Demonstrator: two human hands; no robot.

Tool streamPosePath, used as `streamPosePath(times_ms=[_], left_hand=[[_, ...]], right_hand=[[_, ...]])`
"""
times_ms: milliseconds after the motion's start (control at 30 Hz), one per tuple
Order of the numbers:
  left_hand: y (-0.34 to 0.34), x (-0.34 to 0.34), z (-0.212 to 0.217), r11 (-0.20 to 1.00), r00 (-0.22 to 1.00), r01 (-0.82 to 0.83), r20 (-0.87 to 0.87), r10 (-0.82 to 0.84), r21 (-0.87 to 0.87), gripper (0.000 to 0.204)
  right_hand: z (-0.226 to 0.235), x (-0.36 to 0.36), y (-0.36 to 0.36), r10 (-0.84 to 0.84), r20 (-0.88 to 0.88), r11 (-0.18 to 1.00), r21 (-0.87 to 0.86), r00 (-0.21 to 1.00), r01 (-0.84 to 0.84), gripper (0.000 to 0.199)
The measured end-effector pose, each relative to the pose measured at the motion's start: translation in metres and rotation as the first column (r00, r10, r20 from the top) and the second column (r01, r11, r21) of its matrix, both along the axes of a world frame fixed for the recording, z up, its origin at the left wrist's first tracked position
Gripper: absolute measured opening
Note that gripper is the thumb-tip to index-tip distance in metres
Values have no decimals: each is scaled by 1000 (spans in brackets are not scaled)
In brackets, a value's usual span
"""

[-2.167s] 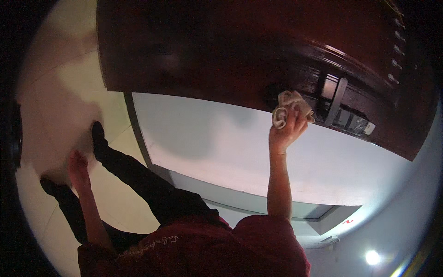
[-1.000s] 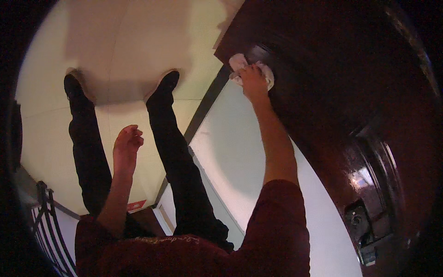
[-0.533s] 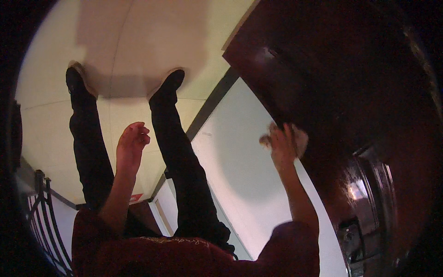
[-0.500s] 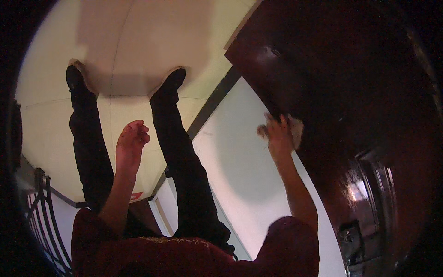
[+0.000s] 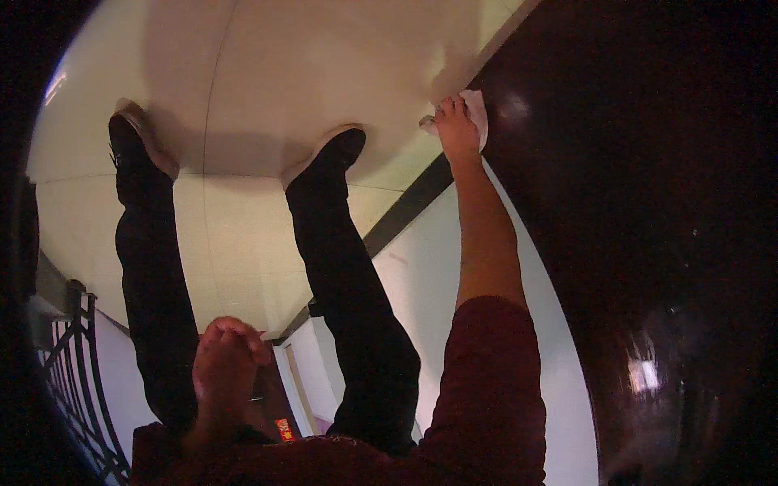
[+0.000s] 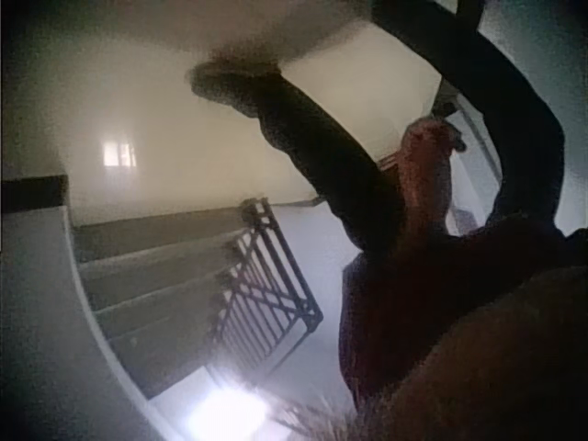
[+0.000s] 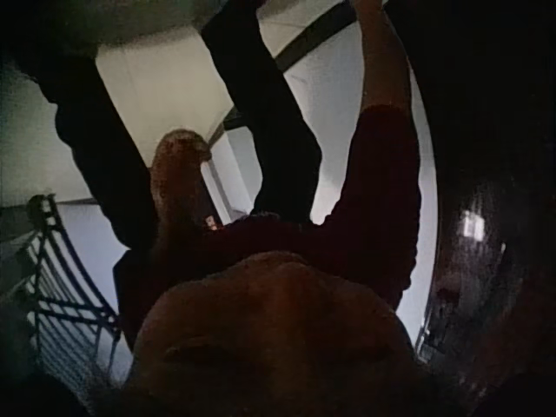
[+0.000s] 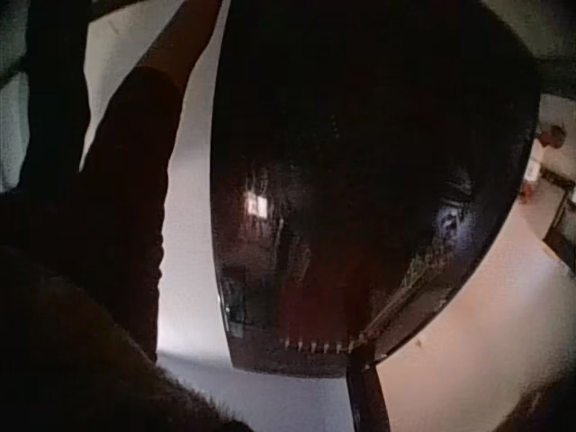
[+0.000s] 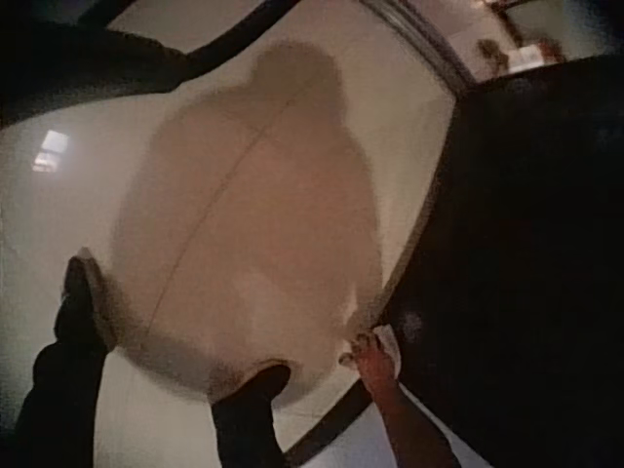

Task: The person wipes the exterior and interior surfaces of a dark wooden door with a cloth, cleaning around the hooks, handle, and the door frame.

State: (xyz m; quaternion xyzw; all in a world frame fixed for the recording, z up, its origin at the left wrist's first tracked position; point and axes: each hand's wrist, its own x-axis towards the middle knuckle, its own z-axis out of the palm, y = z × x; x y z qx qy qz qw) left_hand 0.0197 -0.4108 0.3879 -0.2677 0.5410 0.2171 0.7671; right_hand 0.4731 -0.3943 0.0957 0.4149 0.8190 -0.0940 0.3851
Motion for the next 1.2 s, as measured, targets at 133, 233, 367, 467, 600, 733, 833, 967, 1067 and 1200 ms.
streamPosePath(times_ms=[133,233,367,467,600,733,833,967,1067,1200], left_hand=[[6,5,13,994,997,73,-33,-75,-76,25],[7,15,14,983,989,146,-16,-148,-113,24],[-7,25,1,998,997,68,-39,-68,-20,23],[-6,33,-2,999,999,36,-33,-35,30,24],[-6,29,-4,998,999,40,-6,-40,43,26],[-5,29,-5,999,1000,15,-27,-15,34,27],[-2,24,-3,998,998,49,-29,-49,-26,25],[1,14,-8,995,996,65,-53,-69,-74,22],[-2,8,-5,990,993,20,-109,-35,-141,22],[5,6,1,986,996,36,-70,-49,-165,23]], right_hand=[[-33,0,2,-2,-47,995,104,999,7,16],[-41,5,2,-74,-40,997,22,996,75,18],[27,0,2,-166,-76,986,-24,983,165,23],[117,-7,10,-337,-158,941,-25,928,337,28],[243,-23,45,-399,-162,887,181,902,425,40],[252,-31,56,-344,19,918,217,939,331,46],[168,-14,46,-238,68,965,125,969,229,47],[53,-2,36,-208,-40,978,14,977,209,35],[-19,11,19,-91,-40,996,7,995,92,29],[-48,18,7,-9,74,998,-62,997,14,25]])
